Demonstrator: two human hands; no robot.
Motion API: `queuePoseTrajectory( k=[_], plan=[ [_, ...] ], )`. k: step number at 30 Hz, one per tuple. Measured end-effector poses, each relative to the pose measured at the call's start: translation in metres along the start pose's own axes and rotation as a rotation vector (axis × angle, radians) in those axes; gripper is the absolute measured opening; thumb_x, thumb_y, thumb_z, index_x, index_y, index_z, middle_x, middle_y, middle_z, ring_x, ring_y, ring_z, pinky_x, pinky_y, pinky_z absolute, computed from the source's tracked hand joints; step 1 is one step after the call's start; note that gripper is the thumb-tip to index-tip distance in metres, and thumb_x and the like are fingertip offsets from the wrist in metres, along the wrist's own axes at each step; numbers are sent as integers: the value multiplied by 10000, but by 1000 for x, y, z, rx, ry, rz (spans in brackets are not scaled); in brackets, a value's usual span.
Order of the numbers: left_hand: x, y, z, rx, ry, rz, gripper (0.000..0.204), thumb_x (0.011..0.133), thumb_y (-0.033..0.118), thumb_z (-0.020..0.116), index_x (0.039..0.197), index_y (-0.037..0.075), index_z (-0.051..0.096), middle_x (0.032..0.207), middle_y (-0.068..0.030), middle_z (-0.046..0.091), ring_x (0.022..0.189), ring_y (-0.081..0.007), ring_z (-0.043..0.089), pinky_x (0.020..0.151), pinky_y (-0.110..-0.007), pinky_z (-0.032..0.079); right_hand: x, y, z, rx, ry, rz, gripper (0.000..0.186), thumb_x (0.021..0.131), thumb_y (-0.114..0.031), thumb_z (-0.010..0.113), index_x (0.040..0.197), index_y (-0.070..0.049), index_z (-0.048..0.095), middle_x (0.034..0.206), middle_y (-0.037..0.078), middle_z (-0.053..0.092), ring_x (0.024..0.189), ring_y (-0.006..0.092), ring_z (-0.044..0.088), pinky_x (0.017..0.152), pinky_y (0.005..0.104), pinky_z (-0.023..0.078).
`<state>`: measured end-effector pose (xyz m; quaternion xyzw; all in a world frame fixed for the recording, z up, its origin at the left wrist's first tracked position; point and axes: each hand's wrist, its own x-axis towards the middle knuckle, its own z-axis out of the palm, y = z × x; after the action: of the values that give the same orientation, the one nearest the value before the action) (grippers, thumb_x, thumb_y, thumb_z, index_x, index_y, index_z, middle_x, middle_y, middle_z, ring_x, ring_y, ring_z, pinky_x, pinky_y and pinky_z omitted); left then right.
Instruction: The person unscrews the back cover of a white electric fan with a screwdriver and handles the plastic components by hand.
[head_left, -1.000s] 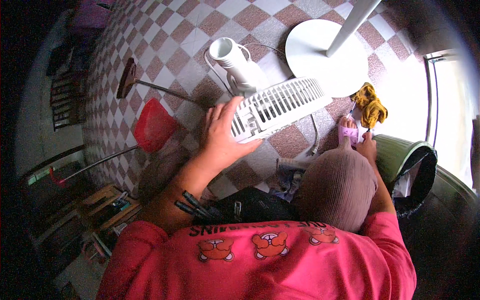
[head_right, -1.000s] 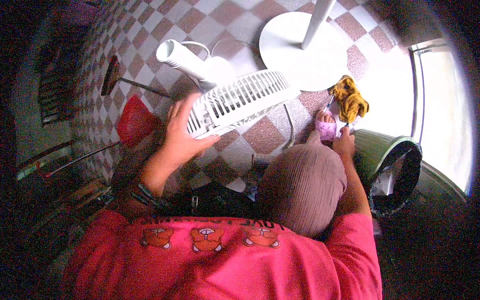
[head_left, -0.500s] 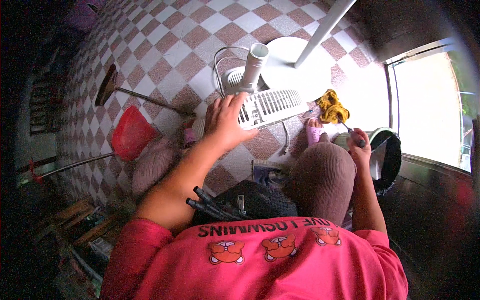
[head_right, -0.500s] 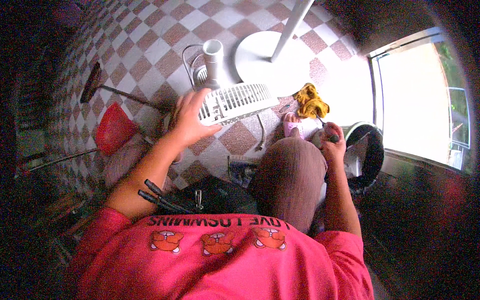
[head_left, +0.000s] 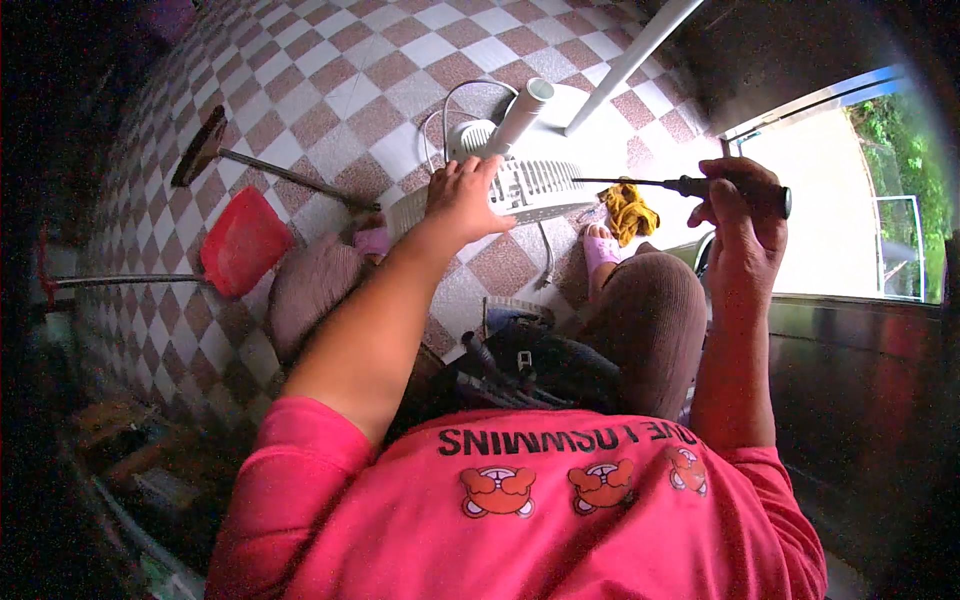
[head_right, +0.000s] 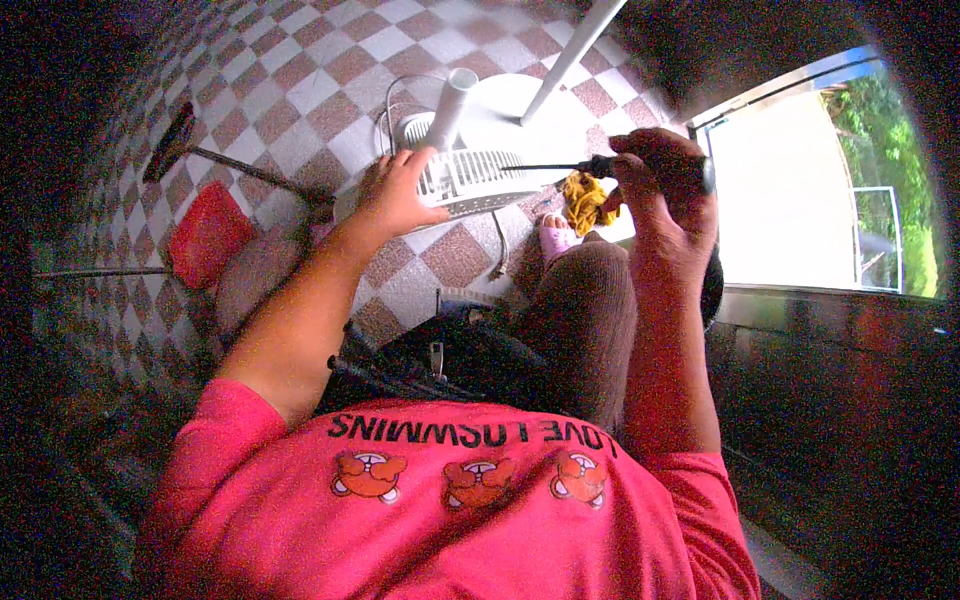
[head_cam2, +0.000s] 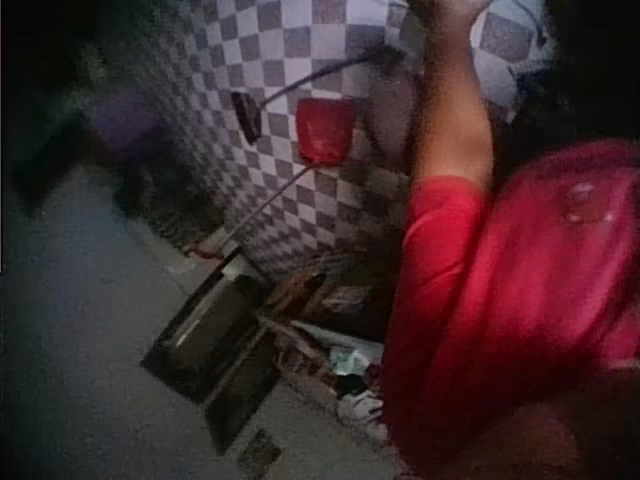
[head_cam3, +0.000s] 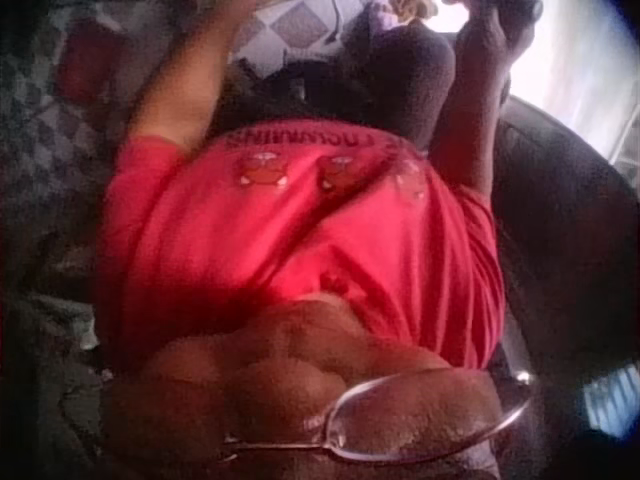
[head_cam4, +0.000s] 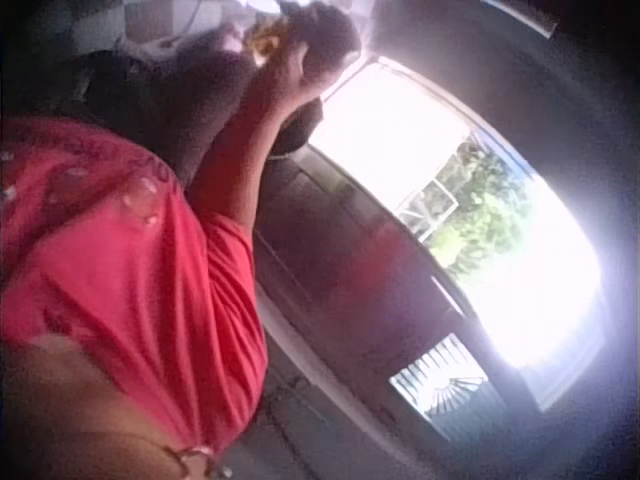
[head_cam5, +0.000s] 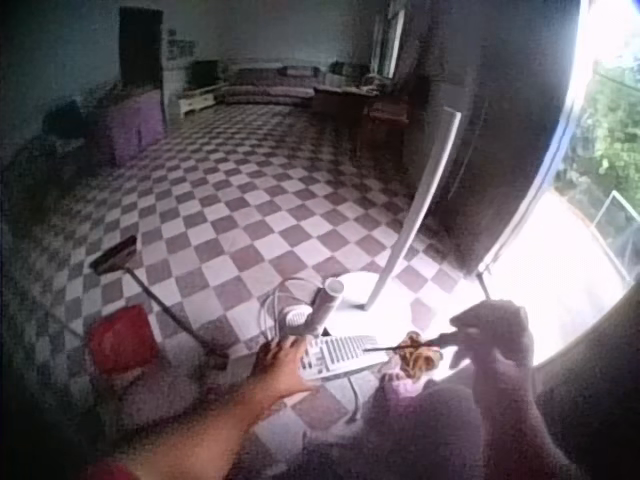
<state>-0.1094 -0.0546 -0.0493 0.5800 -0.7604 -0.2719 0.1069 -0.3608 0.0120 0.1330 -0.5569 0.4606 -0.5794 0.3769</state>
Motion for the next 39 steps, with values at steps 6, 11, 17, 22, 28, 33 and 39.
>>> queuePoseTrajectory(
  k=[6,11,17,22,28,33,39],
  plan=[
    [-9,-4,6,34,160,13,966,569,418,849,1389,130,428,1274,-125,528,1208,-336,480,1036,-439,373,3,6,43,-49,-24,-65,211,915,-23,573,1122,12,554,1010,155,660,692,155,606,587,262,504],
    [-10,-5,5,16,134,14,937,569,420,852,1366,129,453,1246,-123,545,1186,-334,499,1023,-437,383,8,1,60,-132,-83,-27,199,905,-31,592,1101,0,578,1007,146,670,682,143,607,579,253,503],
    [-9,-3,5,22,138,27,935,569,421,853,1365,132,455,1247,-125,547,1189,-332,497,1019,-456,383,14,5,71,-151,-89,-1,207,899,-28,596,1105,-7,582,1009,136,677,699,139,611,575,254,506],
    [-6,-8,6,1,111,41,934,576,419,850,1371,138,450,1268,-126,542,1201,-341,489,1036,-463,369,18,2,79,-207,-93,12,204,896,-31,601,1098,-4,587,1003,136,681,685,142,611,570,255,505],
    [-5,-3,3,4,73,27,945,589,422,848,1391,143,434,1296,-128,527,1230,-351,471,1060,-464,349,20,4,74,-219,-114,18,199,894,-41,614,1087,1,592,986,140,685,672,147,613,561,256,503],
    [-5,0,0,-6,57,8,955,594,418,850,1401,142,422,1312,-129,515,1253,-353,456,1075,-464,336,19,4,75,-221,-97,15,203,895,-45,618,1091,-1,594,990,142,685,668,146,610,560,256,502],
    [-6,0,0,7,67,7,955,596,410,853,1401,134,420,1306,-127,518,1240,-351,463,1076,-455,339,20,7,74,-178,-107,-15,196,894,-50,620,1084,-7,601,998,135,681,674,140,607,570,256,507]
  ],
)
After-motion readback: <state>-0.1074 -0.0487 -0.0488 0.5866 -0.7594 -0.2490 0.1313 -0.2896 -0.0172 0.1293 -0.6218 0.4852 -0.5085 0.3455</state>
